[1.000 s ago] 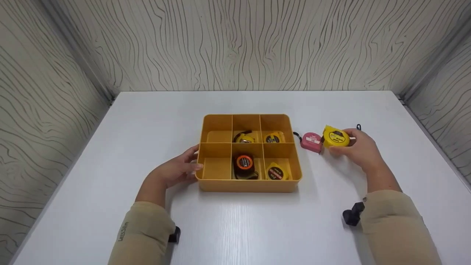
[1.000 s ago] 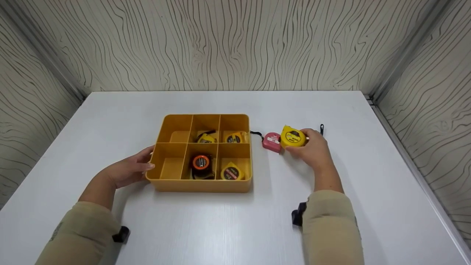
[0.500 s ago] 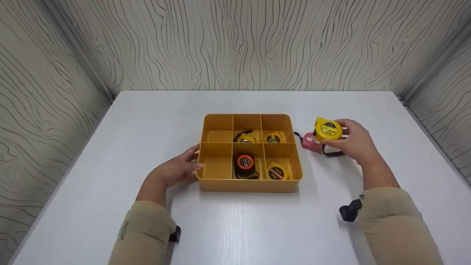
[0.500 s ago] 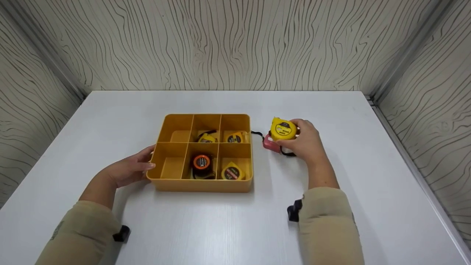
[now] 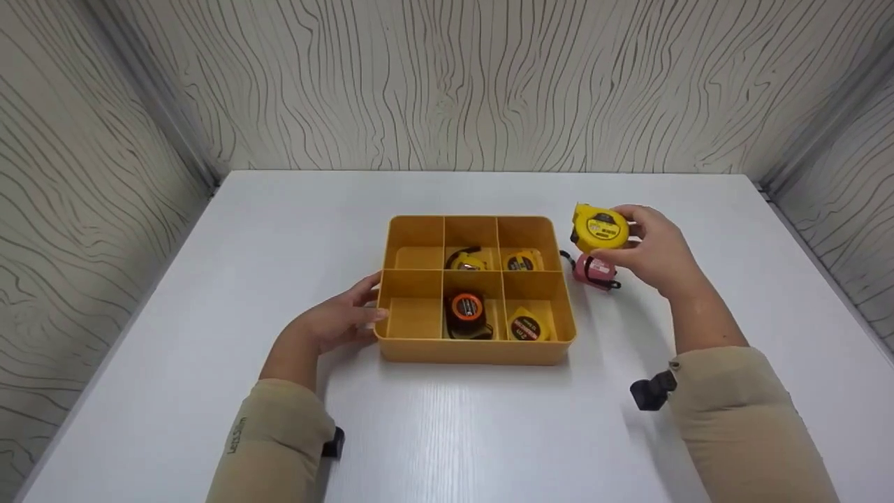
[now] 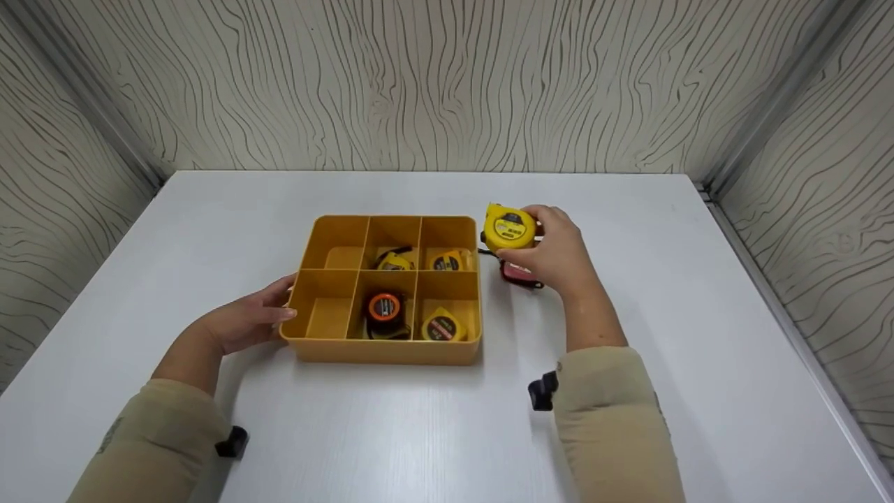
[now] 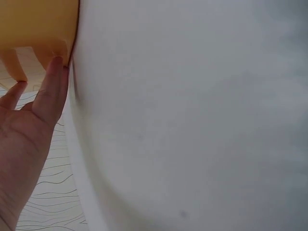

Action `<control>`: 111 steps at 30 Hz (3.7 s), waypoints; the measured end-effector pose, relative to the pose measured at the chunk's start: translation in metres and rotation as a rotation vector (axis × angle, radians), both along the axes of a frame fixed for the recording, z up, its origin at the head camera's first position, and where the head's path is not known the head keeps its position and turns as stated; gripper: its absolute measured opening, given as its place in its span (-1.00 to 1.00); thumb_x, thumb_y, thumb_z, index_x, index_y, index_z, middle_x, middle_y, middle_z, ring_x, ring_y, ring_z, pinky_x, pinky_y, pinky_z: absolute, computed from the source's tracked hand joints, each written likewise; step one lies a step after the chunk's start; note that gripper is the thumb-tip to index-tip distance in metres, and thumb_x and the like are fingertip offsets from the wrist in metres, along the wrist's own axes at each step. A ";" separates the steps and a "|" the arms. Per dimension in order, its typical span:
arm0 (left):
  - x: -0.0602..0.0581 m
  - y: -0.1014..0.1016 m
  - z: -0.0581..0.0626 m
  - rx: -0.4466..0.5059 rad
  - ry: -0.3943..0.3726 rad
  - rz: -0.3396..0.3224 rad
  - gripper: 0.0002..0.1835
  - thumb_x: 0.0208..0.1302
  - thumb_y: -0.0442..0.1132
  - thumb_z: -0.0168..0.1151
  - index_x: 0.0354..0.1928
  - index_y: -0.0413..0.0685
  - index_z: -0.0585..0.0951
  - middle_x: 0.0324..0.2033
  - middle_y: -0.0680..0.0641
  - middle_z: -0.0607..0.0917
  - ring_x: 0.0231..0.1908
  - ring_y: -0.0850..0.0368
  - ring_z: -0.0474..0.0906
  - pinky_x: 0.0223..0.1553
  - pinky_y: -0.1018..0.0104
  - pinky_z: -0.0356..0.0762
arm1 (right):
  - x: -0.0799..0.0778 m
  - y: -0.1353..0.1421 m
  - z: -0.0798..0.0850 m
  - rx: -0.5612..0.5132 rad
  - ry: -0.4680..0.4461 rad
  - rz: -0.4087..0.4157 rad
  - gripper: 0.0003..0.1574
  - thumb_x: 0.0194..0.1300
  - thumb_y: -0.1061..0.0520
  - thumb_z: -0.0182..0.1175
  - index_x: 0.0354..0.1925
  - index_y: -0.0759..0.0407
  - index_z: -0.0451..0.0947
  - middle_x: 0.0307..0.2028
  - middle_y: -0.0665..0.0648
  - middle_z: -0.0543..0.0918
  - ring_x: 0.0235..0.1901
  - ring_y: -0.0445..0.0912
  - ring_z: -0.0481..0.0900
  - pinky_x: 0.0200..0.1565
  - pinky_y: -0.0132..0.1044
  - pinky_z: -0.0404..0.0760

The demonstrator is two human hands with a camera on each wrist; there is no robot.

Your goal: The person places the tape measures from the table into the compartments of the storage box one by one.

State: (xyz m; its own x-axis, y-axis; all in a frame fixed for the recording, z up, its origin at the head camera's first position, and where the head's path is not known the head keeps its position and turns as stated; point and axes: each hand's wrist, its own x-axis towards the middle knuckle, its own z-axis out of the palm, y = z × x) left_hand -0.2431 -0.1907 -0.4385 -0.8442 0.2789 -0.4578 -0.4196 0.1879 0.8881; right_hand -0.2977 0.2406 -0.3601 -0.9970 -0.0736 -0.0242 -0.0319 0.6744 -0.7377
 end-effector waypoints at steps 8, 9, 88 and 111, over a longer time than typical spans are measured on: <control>0.000 0.001 0.001 -0.010 -0.007 0.011 -0.18 0.00 -0.14 0.38 0.26 0.60 0.20 0.27 0.11 0.23 0.15 0.11 0.36 0.06 0.18 0.45 | -0.001 -0.019 0.010 -0.009 0.004 0.026 0.06 -0.17 -0.25 0.40 0.24 0.08 0.23 0.14 0.14 0.30 0.11 0.07 0.33 0.09 -0.04 0.44; 0.000 0.001 0.001 -0.009 -0.007 0.009 -0.18 0.00 -0.14 0.38 0.27 0.59 0.20 0.27 0.11 0.23 0.15 0.11 0.36 0.06 0.18 0.45 | -0.001 -0.022 0.011 -0.009 0.006 0.030 0.06 -0.16 -0.24 0.40 0.24 0.09 0.22 0.15 0.13 0.30 0.11 0.07 0.33 0.09 -0.05 0.44; 0.000 -0.004 -0.008 -0.024 0.070 0.007 -0.19 -0.02 -0.09 0.39 0.26 0.59 0.21 0.24 0.26 0.28 0.23 0.18 0.24 0.14 0.16 0.36 | -0.013 -0.235 0.052 -0.243 0.161 0.230 -0.14 -0.07 -0.07 0.42 0.18 -0.02 0.28 0.03 -0.07 0.37 -0.01 -0.23 0.41 -0.07 -0.51 0.50; -0.002 0.001 -0.008 -0.001 0.051 -0.024 -0.11 -0.08 -0.02 0.41 0.30 0.54 0.16 0.29 0.16 0.23 0.23 0.12 0.27 0.14 0.15 0.36 | -0.032 -0.217 -0.017 0.002 -0.028 0.241 -0.23 -0.10 -0.11 0.43 0.07 0.02 0.36 -0.07 -0.01 0.43 -0.10 -0.14 0.41 0.06 -0.29 0.44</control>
